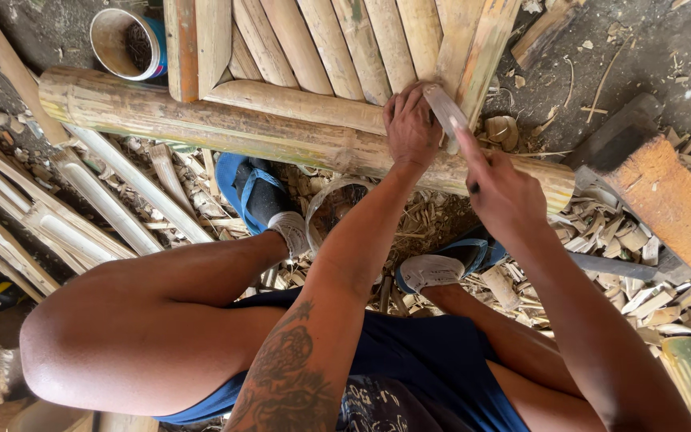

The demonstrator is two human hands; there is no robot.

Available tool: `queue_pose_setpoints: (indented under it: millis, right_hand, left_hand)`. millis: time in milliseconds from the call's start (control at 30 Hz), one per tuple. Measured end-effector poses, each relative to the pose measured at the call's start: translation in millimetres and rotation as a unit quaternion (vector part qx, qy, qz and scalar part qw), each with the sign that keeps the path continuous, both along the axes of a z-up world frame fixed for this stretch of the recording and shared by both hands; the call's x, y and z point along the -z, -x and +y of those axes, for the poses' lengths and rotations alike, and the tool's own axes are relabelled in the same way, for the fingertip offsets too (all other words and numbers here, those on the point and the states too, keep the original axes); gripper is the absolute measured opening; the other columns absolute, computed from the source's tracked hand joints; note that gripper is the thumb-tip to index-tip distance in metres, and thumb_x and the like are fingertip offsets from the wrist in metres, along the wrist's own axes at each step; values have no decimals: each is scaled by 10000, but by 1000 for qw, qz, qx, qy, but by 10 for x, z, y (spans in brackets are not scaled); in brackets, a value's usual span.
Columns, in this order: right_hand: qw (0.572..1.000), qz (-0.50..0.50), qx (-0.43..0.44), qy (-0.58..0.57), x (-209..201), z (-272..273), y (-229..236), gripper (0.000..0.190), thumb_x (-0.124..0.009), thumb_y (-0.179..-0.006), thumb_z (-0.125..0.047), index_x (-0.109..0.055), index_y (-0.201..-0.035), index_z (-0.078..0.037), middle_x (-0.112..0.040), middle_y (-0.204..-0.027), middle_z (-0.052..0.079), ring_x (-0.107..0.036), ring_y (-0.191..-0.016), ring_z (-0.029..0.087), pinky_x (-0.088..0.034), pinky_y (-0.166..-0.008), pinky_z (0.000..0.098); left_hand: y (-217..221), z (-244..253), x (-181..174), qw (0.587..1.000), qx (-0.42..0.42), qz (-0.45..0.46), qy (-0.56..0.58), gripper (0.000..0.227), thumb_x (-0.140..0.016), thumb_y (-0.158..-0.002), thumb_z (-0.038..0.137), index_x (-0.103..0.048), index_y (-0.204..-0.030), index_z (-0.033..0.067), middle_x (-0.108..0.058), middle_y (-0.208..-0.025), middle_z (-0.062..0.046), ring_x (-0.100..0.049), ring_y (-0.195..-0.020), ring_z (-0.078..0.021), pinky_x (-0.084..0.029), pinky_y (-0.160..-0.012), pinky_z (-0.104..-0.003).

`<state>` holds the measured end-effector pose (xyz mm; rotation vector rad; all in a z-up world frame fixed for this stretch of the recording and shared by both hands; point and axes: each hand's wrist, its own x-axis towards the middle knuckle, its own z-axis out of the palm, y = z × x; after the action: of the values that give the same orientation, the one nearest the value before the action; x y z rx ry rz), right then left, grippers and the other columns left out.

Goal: The person sits on the ground and assembles a bamboo frame by hammering nails into bamboo slats. They use a hammer and a machete to cut and shape bamboo pieces, then secure them into the frame.

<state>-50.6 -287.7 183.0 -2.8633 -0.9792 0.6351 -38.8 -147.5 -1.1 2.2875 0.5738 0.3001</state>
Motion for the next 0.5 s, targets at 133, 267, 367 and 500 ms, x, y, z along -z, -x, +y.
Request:
queue_pose_setpoints:
  millis: [133, 267, 367, 500]
  right_hand:
    - [999, -26, -12, -23, -74, 99, 2, 1028, -717, -855, 49, -192, -1696, -223, -707, -965, 169, -634, -558, 220, -518, -431, 322]
    - [999, -33, -15, -33, -160, 168, 40, 1064, -765, -826, 0, -167, -1670, -248, -696, -989, 166, -633, -547, 211, -531, -400, 329]
    - [999, 0, 0, 53, -234, 218, 28, 1044, -754, -879, -26, -133, -1688, -250, -679, -929, 191, -623, -527, 230, -536, -364, 311]
    - [993, -22, -25, -115, -268, 266, -44, 1127, -733, -732, -19, -137, -1656, -266, -697, -936, 169, -633, -575, 259, -537, -465, 380]
  left_hand:
    - [-72, 18, -15, 998, 12, 58, -7, 385, -615, -965, 384, -667, -1287, 181, -603, -1384, 11, -479, -1376, -178, -235, -1257, -427]
    - [-17, 15, -36, 998, 10, 42, -34, 501, -634, -863, 347, -645, -1314, 128, -571, -1377, -22, -450, -1380, -191, -229, -1220, -417]
    - [-26, 20, -92, 998, 11, 31, 46, 438, -639, -920, 385, -648, -1285, 142, -568, -1380, 3, -445, -1368, -189, -216, -1220, -434]
    - [-36, 30, -81, 995, 25, 99, -24, 455, -630, -887, 337, -657, -1304, 158, -562, -1379, -15, -436, -1370, -195, -211, -1242, -427]
